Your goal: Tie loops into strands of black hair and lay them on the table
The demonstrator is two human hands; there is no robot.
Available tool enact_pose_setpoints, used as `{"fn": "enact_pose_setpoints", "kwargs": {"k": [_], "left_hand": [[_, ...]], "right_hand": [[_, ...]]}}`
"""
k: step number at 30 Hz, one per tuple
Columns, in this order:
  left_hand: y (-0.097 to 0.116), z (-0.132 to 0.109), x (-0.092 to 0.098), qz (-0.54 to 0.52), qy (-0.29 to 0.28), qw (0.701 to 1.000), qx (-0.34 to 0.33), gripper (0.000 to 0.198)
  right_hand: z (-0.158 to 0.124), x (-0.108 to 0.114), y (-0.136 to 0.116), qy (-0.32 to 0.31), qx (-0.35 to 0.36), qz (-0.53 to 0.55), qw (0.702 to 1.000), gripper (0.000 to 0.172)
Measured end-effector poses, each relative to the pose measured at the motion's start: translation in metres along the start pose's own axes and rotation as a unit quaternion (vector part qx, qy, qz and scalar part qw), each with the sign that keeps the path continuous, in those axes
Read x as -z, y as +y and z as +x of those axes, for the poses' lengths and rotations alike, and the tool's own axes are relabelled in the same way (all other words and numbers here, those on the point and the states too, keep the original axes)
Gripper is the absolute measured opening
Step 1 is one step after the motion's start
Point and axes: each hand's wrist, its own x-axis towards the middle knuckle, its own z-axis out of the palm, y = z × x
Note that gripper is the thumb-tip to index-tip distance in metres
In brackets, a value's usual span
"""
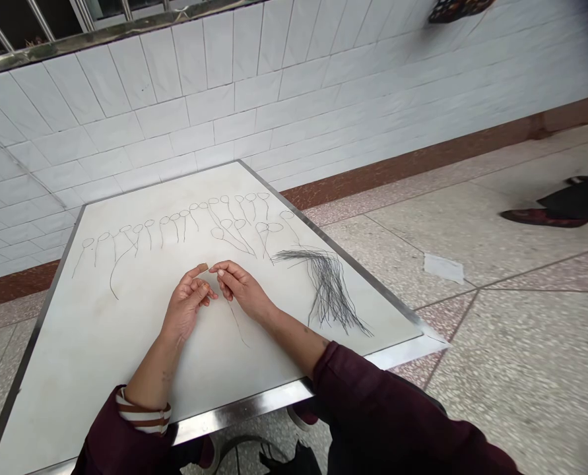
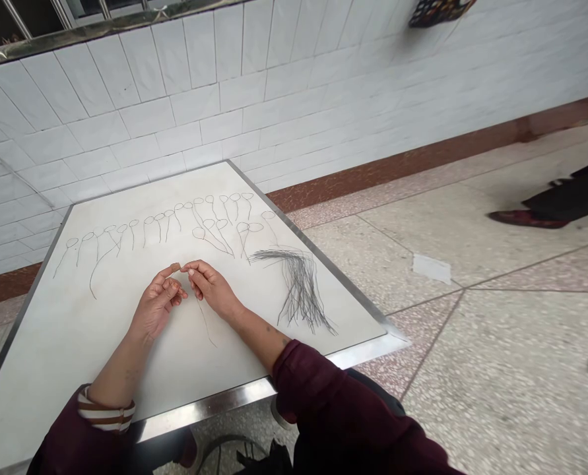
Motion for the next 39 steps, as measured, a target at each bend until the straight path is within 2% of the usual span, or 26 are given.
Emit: {"fn": "enact_pose_setpoints", "kwargs": {"k": [4, 10, 16, 20, 24, 29, 31, 35, 39], "left_hand": [[0.001, -0.001, -0.001, -0.022, 0.036, 0.999, -0.027, 0.048], [0.006, -0.003, -0.002, 0.013, -0.017, 1.0, 0.009, 0.055], [0.009, -0.002, 0.007, 0.081, -0.027, 0.996, 0.004, 0.059], [0.013, -0.002, 0.015, 0.128, -0.065, 0.989, 0.025, 0.065], [0.022, -0.005, 0.02, 0.177, -0.115, 0.976, 0.051, 0.063], [0.035, -0.011, 0.029, 0.268, -0.189, 0.943, 0.062, 0.059], [0.038, -0.012, 0.034, 0.295, -0.198, 0.933, 0.064, 0.057], [0.036, -0.009, 0.04, 0.304, -0.164, 0.937, 0.047, 0.053], [0.03, -0.002, 0.044, 0.314, -0.057, 0.948, 0.007, 0.052]], "right_hand": [[0.0, 0.002, -0.001, 0.013, -0.012, -0.023, 1.0, 0.028], [-0.002, 0.004, 0.001, 0.013, -0.013, -0.088, 0.996, 0.027], [-0.003, 0.01, 0.002, 0.026, 0.035, -0.182, 0.982, 0.023], [-0.003, 0.02, 0.001, -0.003, 0.072, -0.263, 0.962, 0.023], [-0.004, 0.033, 0.002, -0.039, 0.09, -0.318, 0.943, 0.024], [-0.007, 0.041, 0.001, -0.137, 0.117, -0.345, 0.921, 0.027], [-0.009, 0.04, 0.001, -0.151, 0.119, -0.356, 0.915, 0.028], [-0.01, 0.033, 0.004, -0.112, 0.098, -0.383, 0.912, 0.025], [-0.009, 0.033, 0.004, -0.032, 0.054, -0.377, 0.924, 0.023]]}}
